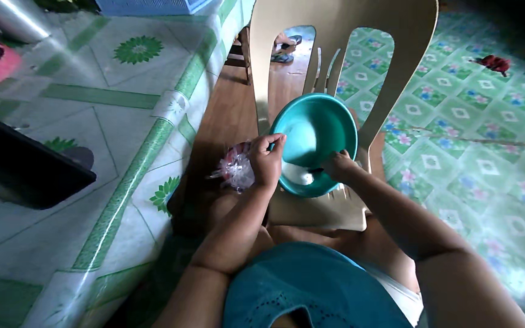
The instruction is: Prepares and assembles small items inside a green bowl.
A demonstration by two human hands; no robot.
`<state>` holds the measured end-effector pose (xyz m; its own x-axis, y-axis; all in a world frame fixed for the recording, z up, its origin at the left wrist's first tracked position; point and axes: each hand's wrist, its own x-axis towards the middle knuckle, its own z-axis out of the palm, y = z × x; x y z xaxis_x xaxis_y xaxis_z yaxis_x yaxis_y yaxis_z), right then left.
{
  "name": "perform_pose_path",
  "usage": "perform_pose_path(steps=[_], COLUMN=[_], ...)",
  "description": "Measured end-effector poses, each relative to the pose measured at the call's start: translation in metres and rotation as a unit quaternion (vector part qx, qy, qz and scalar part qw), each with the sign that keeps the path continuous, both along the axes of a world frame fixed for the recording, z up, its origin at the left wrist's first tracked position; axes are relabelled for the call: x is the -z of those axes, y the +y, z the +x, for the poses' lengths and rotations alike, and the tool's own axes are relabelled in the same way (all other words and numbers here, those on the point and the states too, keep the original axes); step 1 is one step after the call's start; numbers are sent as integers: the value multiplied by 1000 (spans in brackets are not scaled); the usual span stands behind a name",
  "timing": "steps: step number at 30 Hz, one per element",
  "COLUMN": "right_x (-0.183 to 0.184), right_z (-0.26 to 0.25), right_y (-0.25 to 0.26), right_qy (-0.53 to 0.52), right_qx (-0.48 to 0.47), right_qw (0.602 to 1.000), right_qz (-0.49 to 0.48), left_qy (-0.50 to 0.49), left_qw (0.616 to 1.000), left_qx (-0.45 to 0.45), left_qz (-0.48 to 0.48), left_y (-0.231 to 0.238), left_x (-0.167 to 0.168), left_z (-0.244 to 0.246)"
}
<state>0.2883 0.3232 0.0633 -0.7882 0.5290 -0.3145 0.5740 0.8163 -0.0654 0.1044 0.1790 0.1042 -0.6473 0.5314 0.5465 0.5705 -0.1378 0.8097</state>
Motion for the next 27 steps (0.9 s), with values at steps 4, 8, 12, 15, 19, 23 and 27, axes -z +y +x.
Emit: perform_pose_path(steps=[4, 8, 12, 15, 19, 23, 27], right_x=[26, 39, 21, 4, -19, -23, -32], right_z=[-20, -37, -46, -45, -33, -15, -6], right_y=[-21, -26, -26, -22, -8, 11, 8], right_qy=[83, 190, 211, 208, 199, 185, 41], right_qx=[18, 41, 49, 57, 67, 45, 1], right_qw=[995, 976, 964, 964, 967, 979, 999], right_qz=[-53, -100, -152, -156, -141, -71, 13], left_qy=[-10, -21, -72, -161, -240, -216, -266], left_qw=[1000, 1000, 996, 983, 963, 964, 956], left_qx=[8, 2, -2, 1, 4, -4, 12], left_qz=[0, -19, -61, -88, -119, -153, -121], left_y=[-1, -1, 6, 19, 30, 37, 37], left_x=[-5, -3, 10, 16, 16, 9, -9], left_z=[2, -6, -27, -45, -59, -65, -57])
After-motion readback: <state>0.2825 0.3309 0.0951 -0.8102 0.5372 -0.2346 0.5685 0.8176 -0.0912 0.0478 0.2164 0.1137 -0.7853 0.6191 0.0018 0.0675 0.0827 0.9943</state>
